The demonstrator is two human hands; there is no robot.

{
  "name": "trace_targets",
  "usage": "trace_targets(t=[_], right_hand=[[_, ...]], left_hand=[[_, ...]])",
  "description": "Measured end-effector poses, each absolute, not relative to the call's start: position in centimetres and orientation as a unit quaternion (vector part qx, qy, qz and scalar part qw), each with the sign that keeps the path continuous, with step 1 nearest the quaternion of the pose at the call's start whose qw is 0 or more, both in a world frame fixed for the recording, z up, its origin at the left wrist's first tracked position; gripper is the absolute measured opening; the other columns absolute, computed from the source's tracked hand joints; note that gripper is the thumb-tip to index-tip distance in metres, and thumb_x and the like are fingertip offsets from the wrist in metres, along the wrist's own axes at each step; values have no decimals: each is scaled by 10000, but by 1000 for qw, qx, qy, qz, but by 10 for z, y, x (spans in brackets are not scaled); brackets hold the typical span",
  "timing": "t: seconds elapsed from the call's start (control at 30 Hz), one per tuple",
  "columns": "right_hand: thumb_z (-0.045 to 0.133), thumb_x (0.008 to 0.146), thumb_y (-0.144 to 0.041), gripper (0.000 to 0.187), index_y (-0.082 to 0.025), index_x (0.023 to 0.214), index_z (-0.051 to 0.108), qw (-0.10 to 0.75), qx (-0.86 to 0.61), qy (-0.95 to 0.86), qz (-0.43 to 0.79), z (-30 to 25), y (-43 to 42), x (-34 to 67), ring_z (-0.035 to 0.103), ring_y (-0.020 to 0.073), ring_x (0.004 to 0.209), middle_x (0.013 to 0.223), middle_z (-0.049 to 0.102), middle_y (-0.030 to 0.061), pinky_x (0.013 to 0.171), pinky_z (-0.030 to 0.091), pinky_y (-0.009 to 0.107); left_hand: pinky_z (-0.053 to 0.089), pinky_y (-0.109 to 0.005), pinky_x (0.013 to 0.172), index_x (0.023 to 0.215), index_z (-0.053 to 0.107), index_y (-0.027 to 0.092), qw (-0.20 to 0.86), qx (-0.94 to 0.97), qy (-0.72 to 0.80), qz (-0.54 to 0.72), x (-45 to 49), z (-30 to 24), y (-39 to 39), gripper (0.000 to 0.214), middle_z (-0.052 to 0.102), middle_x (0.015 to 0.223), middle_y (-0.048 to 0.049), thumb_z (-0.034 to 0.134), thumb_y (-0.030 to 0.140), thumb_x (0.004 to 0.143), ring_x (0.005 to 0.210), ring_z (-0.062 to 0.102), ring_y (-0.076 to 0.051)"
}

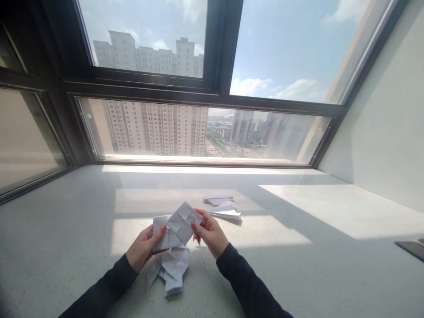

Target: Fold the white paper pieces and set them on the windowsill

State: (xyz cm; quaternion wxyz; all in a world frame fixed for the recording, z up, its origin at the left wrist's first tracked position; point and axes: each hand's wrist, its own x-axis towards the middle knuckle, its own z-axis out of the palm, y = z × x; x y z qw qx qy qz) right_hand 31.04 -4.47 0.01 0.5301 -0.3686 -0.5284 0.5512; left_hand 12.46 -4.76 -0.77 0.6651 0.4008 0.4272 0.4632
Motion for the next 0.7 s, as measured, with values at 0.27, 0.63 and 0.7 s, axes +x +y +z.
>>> trace_targets(t=[0.27,0.63,0.7], right_hand=[[660,603,-398,491,-157,1001,505,508,-350,-531,581,-5,-45,310,491,76,437,657,567,-5,375,364,195],[576,670,-453,441,-132,972,551,500,-397,-579,507,-1,-43,316,378,47,348,505,497,-45,317,285,176],[580,669,-443,446,-132,988,543,488,-409,-588,499,4,-44,320,366,47,358,504,487,-49,316,268,171]], left_hand=[[506,-345,575,903,556,174,688,408,404,444,125,-13,-48,523,648,847,-63,709,459,492,766,603,-251],[478,-296,547,865,595,129,676,434,392,448,126,-18,-47,478,659,768,-79,695,450,526,675,603,-219],[463,-278,551,860,606,122,674,444,386,446,127,-17,-48,455,659,741,-78,692,436,541,650,597,-205]])
